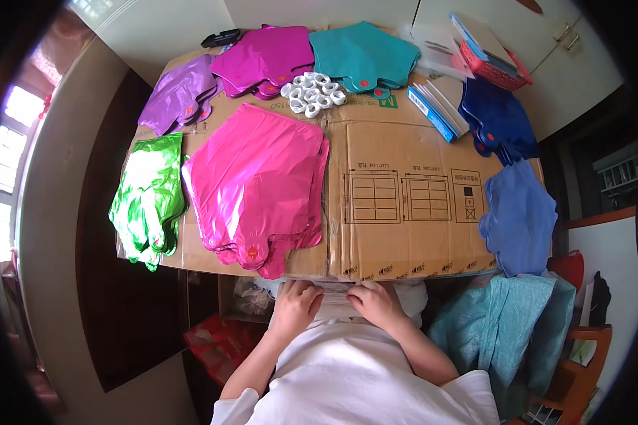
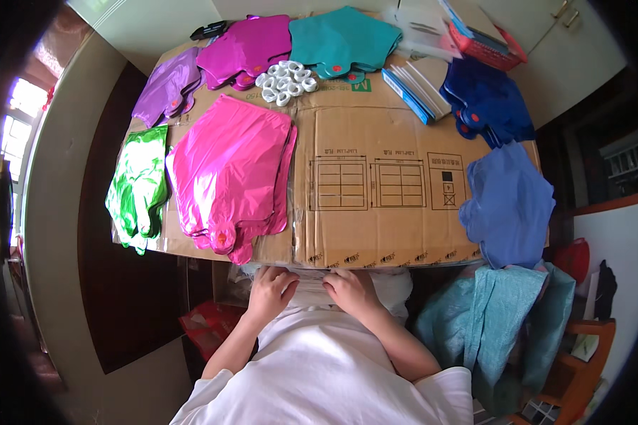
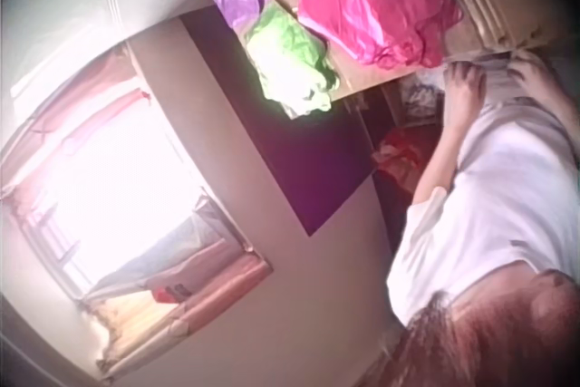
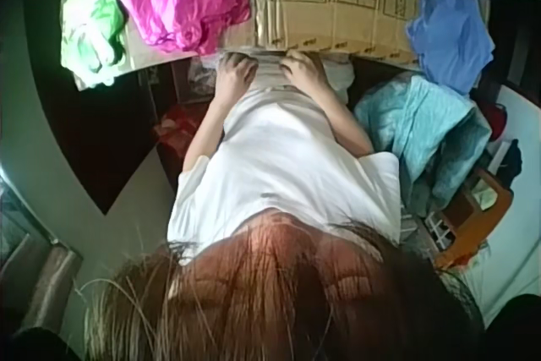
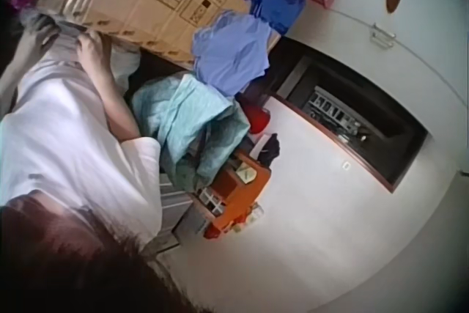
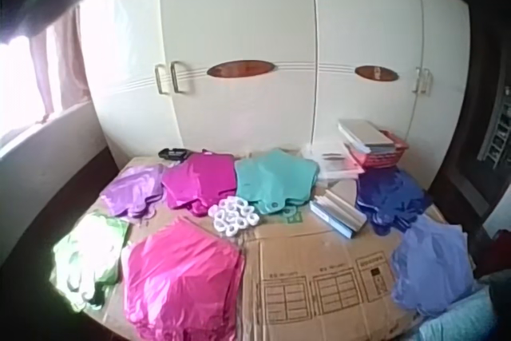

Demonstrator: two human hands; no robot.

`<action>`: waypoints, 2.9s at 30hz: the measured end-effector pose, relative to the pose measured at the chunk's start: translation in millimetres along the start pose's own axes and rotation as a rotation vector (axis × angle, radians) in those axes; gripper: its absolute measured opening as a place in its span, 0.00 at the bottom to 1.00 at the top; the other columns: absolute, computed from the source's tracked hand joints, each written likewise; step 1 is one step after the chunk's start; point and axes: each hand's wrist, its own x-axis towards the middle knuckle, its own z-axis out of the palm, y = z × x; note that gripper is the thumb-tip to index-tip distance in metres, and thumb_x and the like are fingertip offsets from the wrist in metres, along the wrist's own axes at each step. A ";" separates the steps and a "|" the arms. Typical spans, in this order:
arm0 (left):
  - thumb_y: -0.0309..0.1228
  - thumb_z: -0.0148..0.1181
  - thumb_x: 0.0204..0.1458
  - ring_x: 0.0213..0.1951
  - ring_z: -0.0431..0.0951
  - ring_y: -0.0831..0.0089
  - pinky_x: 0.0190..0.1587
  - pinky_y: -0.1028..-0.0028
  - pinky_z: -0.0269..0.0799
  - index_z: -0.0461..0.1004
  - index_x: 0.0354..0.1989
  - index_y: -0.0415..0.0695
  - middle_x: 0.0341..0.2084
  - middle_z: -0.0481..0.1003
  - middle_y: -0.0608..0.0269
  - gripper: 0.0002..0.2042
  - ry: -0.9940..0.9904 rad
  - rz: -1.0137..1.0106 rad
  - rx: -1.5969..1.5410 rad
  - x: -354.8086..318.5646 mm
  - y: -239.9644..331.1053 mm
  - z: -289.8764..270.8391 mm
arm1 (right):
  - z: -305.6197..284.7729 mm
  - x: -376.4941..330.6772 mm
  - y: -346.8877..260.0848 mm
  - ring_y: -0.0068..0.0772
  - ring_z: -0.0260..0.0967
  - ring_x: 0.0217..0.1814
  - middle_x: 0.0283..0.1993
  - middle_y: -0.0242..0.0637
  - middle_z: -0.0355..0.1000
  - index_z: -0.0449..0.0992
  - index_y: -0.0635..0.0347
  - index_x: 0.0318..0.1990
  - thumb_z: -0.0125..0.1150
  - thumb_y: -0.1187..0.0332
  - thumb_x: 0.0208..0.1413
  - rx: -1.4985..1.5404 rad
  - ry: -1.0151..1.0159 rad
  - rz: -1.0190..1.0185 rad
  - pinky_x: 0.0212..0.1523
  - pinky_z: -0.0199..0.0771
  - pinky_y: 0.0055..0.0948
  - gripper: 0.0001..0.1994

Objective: The person is threading small white plastic components onto a string and placing them on top of organized stacks of colored plastic bags.

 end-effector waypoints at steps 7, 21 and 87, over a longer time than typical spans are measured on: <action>0.28 0.62 0.39 0.33 0.70 0.61 0.38 0.65 0.65 0.75 0.28 0.47 0.26 0.70 0.62 0.06 -0.030 0.100 -0.006 10.2 9.4 11.9 | 0.3 -0.3 4.3 0.41 0.70 0.28 0.25 0.38 0.70 0.73 0.56 0.27 0.62 0.69 0.42 0.033 -0.017 0.011 0.30 0.70 0.35 0.05; 0.31 0.61 0.40 0.36 0.70 0.62 0.39 0.64 0.63 0.74 0.28 0.48 0.29 0.71 0.63 0.06 -0.093 0.083 0.019 5.9 3.3 34.6 | -5.4 3.3 0.3 0.42 0.70 0.27 0.25 0.38 0.70 0.72 0.58 0.25 0.59 0.71 0.43 0.196 -0.002 0.038 0.29 0.69 0.37 0.03; 0.24 0.49 0.53 0.33 0.74 0.73 0.40 0.74 0.70 0.73 0.36 0.33 0.31 0.75 0.54 0.08 0.063 0.373 -1.670 210.9 82.2 -233.7 | -257.9 206.6 -111.1 0.09 0.52 0.20 0.17 0.20 0.56 0.73 0.61 0.32 0.52 0.65 0.58 0.752 0.004 -0.233 0.18 0.50 0.14 0.09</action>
